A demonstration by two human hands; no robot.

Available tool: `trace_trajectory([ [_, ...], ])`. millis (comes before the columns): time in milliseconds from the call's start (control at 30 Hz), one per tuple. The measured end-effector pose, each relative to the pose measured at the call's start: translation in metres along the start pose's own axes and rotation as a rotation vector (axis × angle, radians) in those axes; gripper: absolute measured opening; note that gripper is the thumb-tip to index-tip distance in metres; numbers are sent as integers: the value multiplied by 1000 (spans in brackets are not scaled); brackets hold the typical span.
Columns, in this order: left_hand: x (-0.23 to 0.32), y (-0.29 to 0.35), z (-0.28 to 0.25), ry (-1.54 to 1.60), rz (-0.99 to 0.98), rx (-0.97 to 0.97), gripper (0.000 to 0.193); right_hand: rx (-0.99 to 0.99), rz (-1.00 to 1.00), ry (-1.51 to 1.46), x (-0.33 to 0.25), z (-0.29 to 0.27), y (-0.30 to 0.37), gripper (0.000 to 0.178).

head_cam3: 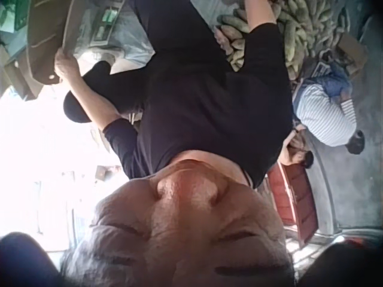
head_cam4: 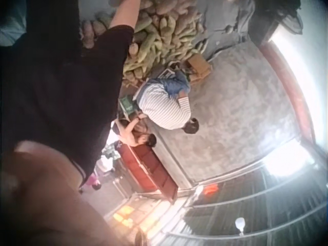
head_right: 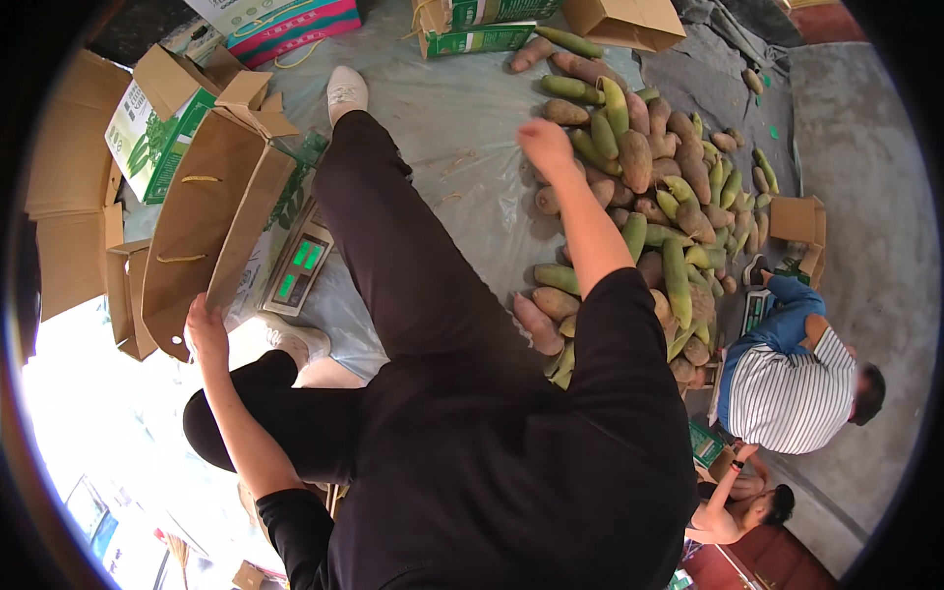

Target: Sorting and packing various types of produce into boxes and bags on a scale.

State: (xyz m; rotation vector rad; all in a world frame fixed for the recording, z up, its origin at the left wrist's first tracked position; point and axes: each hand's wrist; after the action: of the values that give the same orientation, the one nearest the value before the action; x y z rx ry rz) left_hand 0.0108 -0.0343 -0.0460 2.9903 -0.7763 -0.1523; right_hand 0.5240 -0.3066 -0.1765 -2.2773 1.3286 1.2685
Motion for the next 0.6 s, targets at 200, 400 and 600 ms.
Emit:
trace_trajectory([
  [200, 12, -8, 19, 68, 53, 32, 25, 260, 742, -32, 194, -71, 76, 24],
  [400, -10, -1, 22, 111, 32, 52, 25, 517, 1149, -710, 155, -45, 116, 56],
  [600, -4, 1, 19, 113, 22, 71, 25, 643, 1088, -1174, 177, -20, 105, 77],
])
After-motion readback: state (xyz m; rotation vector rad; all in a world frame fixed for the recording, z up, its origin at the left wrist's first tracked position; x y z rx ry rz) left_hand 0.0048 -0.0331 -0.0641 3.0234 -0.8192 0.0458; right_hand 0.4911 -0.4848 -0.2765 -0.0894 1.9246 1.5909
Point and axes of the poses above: each hand's wrist, its own y-axis away from the middle knuckle, its own z-axis out of the palm, x = y × z, and after that the axes turned 12 degrees about -y, right-handed
